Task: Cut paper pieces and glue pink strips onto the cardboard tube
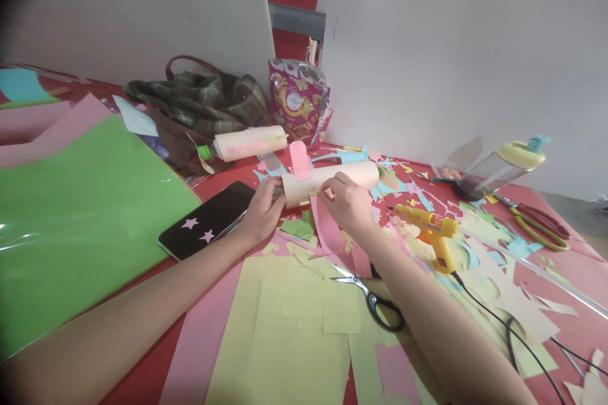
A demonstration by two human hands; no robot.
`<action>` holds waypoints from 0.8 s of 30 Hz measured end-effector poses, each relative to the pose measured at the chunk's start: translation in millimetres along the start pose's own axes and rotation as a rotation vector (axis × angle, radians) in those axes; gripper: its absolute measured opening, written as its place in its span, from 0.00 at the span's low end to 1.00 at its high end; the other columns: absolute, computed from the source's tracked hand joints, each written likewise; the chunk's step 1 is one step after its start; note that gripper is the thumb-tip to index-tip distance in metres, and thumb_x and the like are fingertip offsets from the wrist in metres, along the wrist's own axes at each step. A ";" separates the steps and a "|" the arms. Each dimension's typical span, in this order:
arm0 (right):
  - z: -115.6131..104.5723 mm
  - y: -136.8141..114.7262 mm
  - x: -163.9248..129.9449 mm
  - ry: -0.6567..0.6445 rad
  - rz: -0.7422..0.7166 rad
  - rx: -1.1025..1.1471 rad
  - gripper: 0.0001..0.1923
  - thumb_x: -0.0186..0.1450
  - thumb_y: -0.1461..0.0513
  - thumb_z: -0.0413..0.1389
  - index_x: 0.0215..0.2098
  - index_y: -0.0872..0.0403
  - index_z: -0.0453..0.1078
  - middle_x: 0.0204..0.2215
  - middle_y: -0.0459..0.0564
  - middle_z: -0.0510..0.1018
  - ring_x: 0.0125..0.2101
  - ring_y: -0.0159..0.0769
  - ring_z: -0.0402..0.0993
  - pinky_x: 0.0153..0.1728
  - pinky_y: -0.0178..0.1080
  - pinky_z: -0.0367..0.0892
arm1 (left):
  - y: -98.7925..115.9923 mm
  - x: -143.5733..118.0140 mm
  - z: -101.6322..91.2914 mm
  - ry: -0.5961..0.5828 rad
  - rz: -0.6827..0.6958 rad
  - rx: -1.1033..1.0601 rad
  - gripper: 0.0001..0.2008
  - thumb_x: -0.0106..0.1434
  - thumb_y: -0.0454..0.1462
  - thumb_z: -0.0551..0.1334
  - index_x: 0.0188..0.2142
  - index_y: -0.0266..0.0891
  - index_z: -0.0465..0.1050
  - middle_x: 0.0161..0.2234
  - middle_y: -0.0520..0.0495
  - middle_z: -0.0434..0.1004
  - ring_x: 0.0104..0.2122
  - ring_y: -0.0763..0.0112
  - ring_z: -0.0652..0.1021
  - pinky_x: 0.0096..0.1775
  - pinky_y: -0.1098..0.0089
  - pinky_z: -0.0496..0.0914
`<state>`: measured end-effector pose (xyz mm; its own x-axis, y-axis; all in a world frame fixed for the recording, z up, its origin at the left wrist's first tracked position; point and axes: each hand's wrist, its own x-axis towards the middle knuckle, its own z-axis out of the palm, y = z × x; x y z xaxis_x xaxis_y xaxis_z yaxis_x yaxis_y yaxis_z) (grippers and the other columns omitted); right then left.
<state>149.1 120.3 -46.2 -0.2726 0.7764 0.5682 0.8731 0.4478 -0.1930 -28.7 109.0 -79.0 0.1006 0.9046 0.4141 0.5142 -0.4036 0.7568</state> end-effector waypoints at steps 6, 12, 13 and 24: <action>-10.2 -12.6 1.6 -0.066 0.004 0.032 0.04 0.54 0.63 0.52 0.25 0.55 0.67 0.23 0.45 0.67 0.20 0.26 0.61 0.16 0.29 0.50 | 2.4 -0.6 0.0 0.004 -0.006 -0.003 0.07 0.56 0.30 0.48 0.35 0.38 0.58 0.41 0.43 0.62 0.44 0.67 0.64 0.44 0.65 0.61; -19.7 -51.4 -9.5 -0.421 -0.177 0.226 0.03 0.53 0.66 0.53 0.24 0.54 0.69 0.23 0.45 0.70 0.22 0.27 0.63 0.22 0.30 0.56 | 2.1 -0.1 0.6 0.045 -0.013 0.011 0.09 0.55 0.29 0.47 0.36 0.37 0.58 0.38 0.44 0.62 0.41 0.68 0.65 0.44 0.65 0.61; -17.5 -56.4 -12.9 -0.456 -0.177 0.250 0.03 0.53 0.66 0.54 0.25 0.55 0.70 0.24 0.45 0.70 0.23 0.27 0.64 0.23 0.30 0.56 | 1.8 -0.2 0.5 0.052 -0.015 0.007 0.09 0.55 0.29 0.47 0.36 0.37 0.58 0.38 0.44 0.62 0.41 0.67 0.65 0.43 0.65 0.61; 4.4 -70.7 -31.1 -0.577 -0.063 0.337 0.03 0.54 0.65 0.54 0.26 0.55 0.70 0.29 0.48 0.70 0.27 0.30 0.67 0.27 0.32 0.60 | 1.8 -1.6 -0.7 0.039 0.001 -0.036 0.08 0.56 0.30 0.48 0.36 0.38 0.58 0.39 0.45 0.63 0.41 0.68 0.65 0.42 0.66 0.62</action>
<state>94.1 66.4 -53.7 -0.5730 0.8151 0.0854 0.7001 0.5410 -0.4660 -28.5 106.6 -77.9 0.0670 0.8985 0.4338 0.4826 -0.4097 0.7741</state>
